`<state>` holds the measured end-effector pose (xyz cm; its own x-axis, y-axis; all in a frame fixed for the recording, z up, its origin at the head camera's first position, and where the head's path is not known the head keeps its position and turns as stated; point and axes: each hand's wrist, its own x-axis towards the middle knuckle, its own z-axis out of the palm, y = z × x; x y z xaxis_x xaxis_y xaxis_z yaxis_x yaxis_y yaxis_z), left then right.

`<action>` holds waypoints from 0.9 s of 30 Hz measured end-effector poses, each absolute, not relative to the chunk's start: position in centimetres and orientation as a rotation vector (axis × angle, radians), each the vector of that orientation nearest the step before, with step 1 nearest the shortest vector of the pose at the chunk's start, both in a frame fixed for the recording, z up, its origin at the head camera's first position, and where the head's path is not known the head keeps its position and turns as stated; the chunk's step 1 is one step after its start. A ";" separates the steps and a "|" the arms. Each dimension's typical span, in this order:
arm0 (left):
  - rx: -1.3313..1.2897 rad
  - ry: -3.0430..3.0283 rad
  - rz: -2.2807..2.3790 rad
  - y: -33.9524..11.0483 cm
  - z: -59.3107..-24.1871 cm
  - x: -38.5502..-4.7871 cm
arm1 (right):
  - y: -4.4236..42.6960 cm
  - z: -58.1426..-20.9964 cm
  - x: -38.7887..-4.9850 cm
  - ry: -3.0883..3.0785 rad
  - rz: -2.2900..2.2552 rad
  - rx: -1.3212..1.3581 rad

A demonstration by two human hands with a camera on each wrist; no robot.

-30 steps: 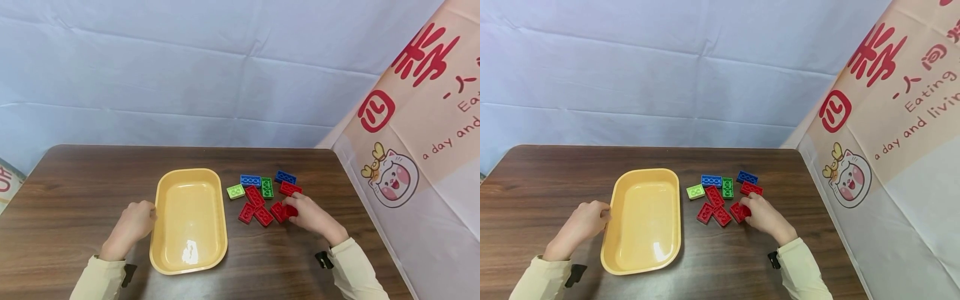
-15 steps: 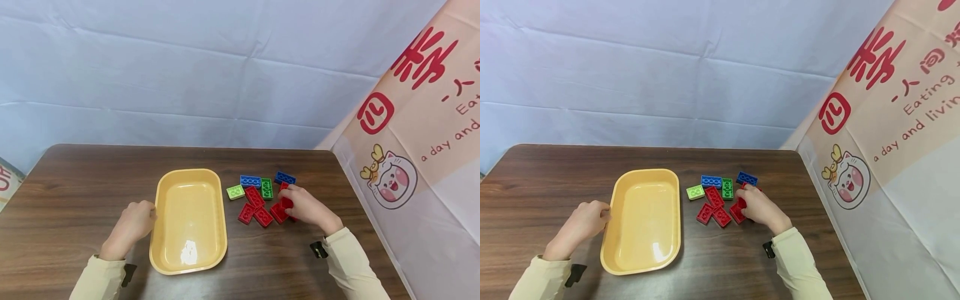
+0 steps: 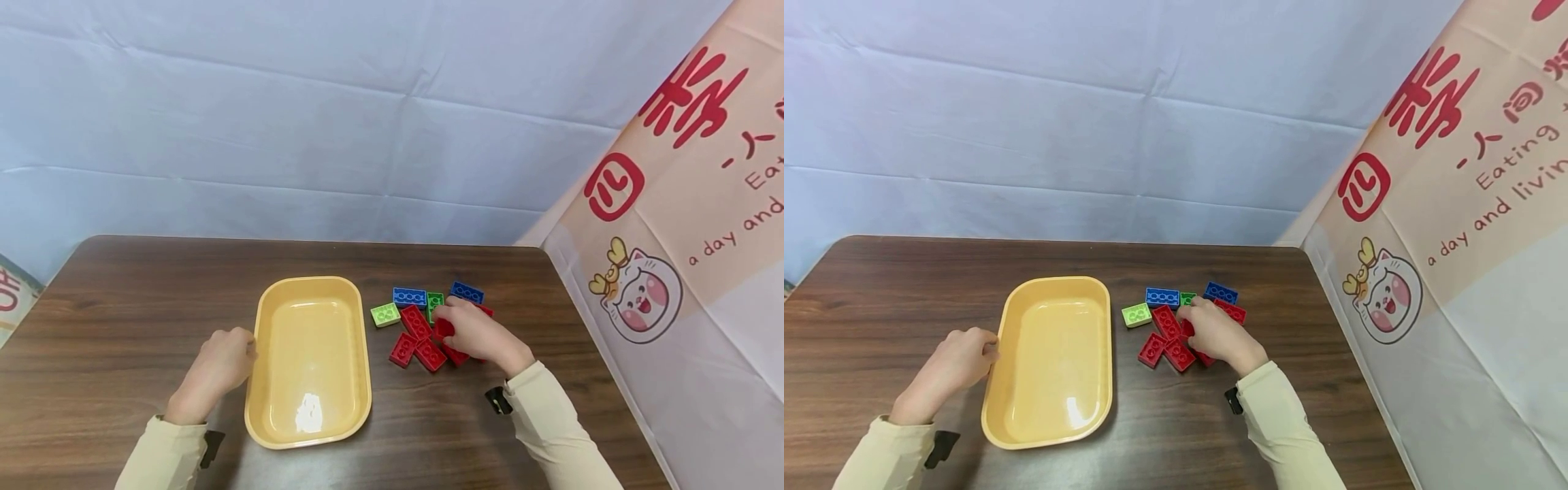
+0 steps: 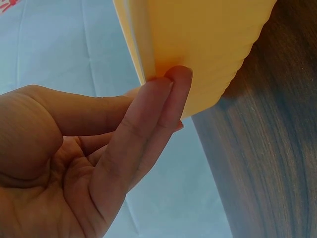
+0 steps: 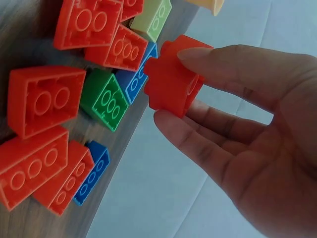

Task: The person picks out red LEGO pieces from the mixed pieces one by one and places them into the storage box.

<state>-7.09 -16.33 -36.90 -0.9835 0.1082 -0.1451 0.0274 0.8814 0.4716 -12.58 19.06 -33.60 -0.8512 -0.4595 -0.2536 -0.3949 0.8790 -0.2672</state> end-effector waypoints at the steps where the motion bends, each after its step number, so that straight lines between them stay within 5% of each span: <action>1: 0.104 2.881 0.719 -16.3 -36.9 -7.1 | 18.9 -33.6 -12.6 2.735 -0.294 -0.645; 27: 0.077 2.846 0.720 -16.3 -37.0 -7.1 | 12.4 -31.9 -13.4 2.670 -0.259 -0.806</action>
